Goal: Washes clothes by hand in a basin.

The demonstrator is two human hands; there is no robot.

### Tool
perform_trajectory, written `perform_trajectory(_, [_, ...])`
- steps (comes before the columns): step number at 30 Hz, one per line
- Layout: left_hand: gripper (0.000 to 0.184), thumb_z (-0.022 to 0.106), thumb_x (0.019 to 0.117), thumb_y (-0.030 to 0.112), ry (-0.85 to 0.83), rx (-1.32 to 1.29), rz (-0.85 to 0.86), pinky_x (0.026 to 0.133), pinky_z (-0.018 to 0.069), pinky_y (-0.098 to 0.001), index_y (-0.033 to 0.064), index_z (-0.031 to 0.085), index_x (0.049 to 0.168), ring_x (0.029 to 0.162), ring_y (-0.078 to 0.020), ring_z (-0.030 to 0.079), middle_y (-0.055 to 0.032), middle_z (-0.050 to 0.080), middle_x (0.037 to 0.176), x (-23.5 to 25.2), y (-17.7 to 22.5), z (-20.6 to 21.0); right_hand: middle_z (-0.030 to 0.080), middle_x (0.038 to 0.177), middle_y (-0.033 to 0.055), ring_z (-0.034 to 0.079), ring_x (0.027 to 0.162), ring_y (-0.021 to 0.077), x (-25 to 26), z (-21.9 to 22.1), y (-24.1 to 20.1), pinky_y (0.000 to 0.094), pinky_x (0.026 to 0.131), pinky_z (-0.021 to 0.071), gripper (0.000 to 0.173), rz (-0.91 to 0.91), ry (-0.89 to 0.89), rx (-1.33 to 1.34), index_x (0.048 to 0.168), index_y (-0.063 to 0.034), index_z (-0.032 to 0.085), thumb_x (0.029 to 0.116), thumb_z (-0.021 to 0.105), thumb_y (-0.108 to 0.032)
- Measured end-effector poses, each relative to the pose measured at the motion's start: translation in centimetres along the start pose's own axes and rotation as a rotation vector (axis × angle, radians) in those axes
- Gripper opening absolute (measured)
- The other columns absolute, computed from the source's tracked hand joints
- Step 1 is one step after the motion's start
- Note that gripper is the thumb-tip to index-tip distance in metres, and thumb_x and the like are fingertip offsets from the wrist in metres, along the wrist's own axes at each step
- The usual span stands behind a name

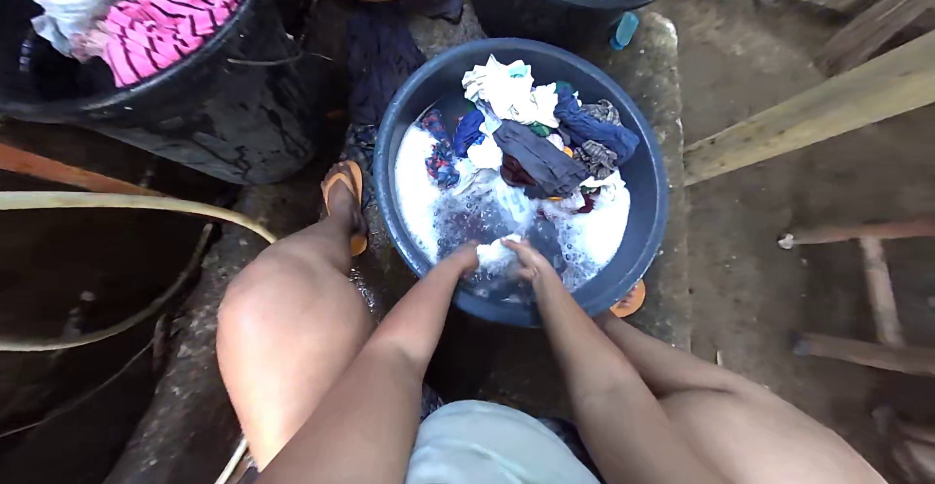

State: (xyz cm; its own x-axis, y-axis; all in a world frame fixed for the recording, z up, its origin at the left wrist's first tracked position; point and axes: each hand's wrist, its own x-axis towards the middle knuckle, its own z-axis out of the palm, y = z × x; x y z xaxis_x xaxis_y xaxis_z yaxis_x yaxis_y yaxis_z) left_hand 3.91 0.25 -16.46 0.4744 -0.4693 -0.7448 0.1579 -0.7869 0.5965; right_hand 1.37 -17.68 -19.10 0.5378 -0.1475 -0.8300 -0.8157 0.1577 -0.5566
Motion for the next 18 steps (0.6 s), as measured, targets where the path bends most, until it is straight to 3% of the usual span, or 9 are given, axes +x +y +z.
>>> perform_trajectory(2, [0.062,0.064,0.0958,0.004,0.021,0.160,-0.024,0.112,0.0395,-0.0647,0.0007,0.041,0.153,0.137,-0.0484,0.048,-0.0304,0.049,0.148,0.5,-0.9,1.0,0.060,0.125,0.0177,0.062,0.104,0.0254,-0.1,0.6,1.6,0.0431,0.086,0.0544,0.048,0.122,-0.037,-0.050,0.148,-0.0065,0.042,0.1076,0.052,-0.030])
perform_trajectory(4, [0.047,0.063,0.0977,0.007,0.006,0.298,-0.054,0.110,0.0409,-0.0648,-0.0041,0.054,0.142,0.137,-0.0476,0.049,-0.0290,0.053,0.146,0.3,-0.5,1.4,0.060,0.119,0.0166,0.060,0.099,0.0238,-0.6,1.3,2.8,0.0410,0.084,0.0526,0.040,0.213,0.000,-0.052,0.138,-0.0019,0.050,0.1093,0.047,-0.029])
perform_trajectory(7, [0.043,0.062,0.0987,0.009,-0.034,0.276,-0.038,0.113,0.0385,-0.0630,-0.0075,0.055,0.139,0.138,-0.0466,0.047,-0.0298,0.051,0.146,0.6,-0.1,1.1,0.055,0.136,0.0259,0.058,0.119,0.0329,-0.8,2.1,1.8,0.0493,0.100,0.0487,0.045,0.128,0.122,-0.271,0.143,0.0054,0.047,0.1082,0.052,-0.023])
perform_trajectory(9, [0.043,0.052,0.1049,0.010,-0.040,-0.003,-0.036,0.112,0.0408,-0.0580,-0.0106,0.048,0.143,0.137,-0.0431,0.050,-0.0316,0.050,0.146,0.9,0.0,0.3,0.049,0.146,0.0319,0.050,0.136,0.0409,-1.1,2.2,-1.2,0.0536,0.113,0.0416,0.063,-0.106,0.178,-0.583,0.148,0.0082,0.042,0.0977,0.069,-0.018])
perform_trajectory(11, [0.042,0.033,0.1111,0.015,-0.034,-0.618,-0.048,0.097,0.0510,-0.0530,-0.0028,0.038,0.149,0.120,-0.0364,0.058,-0.0275,0.052,0.139,0.7,0.3,-0.1,0.050,0.146,0.0320,0.050,0.137,0.0426,-2.3,1.9,-4.3,0.0544,0.116,0.0395,0.071,-0.392,0.152,-0.830,0.146,0.0079,0.046,0.0897,0.079,-0.023])
perform_trajectory(13, [0.052,0.016,0.1115,0.038,-0.084,-1.140,0.023,0.088,0.0510,-0.0547,0.0084,0.035,0.150,0.109,-0.0357,0.061,-0.0234,0.055,0.133,0.4,1.0,-1.0,0.054,0.141,0.0307,0.052,0.135,0.0420,-4.9,1.6,-7.0,0.0535,0.114,0.0410,0.059,-0.695,0.030,-1.120,0.138,0.0088,0.054,0.0930,0.074,-0.024])
perform_trajectory(15, [0.075,0.000,0.1051,0.061,-0.123,-1.410,0.187,0.087,0.0536,-0.0522,0.0116,0.033,0.150,0.106,-0.0337,0.065,-0.0211,0.061,0.128,-0.1,1.9,-1.8,0.062,0.131,0.0290,0.057,0.129,0.0429,-7.1,0.8,-8.2,0.0547,0.111,0.0447,0.037,-1.150,-0.131,-1.361,0.121,0.0064,0.067,0.0946,0.071,-0.019])
perform_trajectory(16, [0.087,-0.003,0.1002,0.071,-0.091,-1.526,0.255,0.084,0.0561,-0.0478,0.0105,0.038,0.147,0.100,-0.0303,0.067,-0.0184,0.065,0.120,-0.5,2.7,-2.1,0.066,0.126,0.0269,0.060,0.126,0.0443,-8.3,0.6,-8.7,0.0572,0.109,0.0468,0.028,-1.383,-0.204,-1.444,0.116,0.0028,0.070,0.0955,0.069,-0.016])
perform_trajectory(18, [0.087,0.009,0.0976,0.078,0.023,-1.762,0.335,0.078,0.0575,-0.0392,0.0116,0.048,0.138,0.091,-0.0224,0.067,-0.0114,0.068,0.106,-1.2,4.9,-2.7,0.071,0.118,0.0211,0.064,0.120,0.0439,-10.7,0.3,-9.6,0.0587,0.102,0.0519,0.016,-1.735,-0.287,-1.501,0.108,-0.0013,0.071,0.0955,0.066,-0.009])
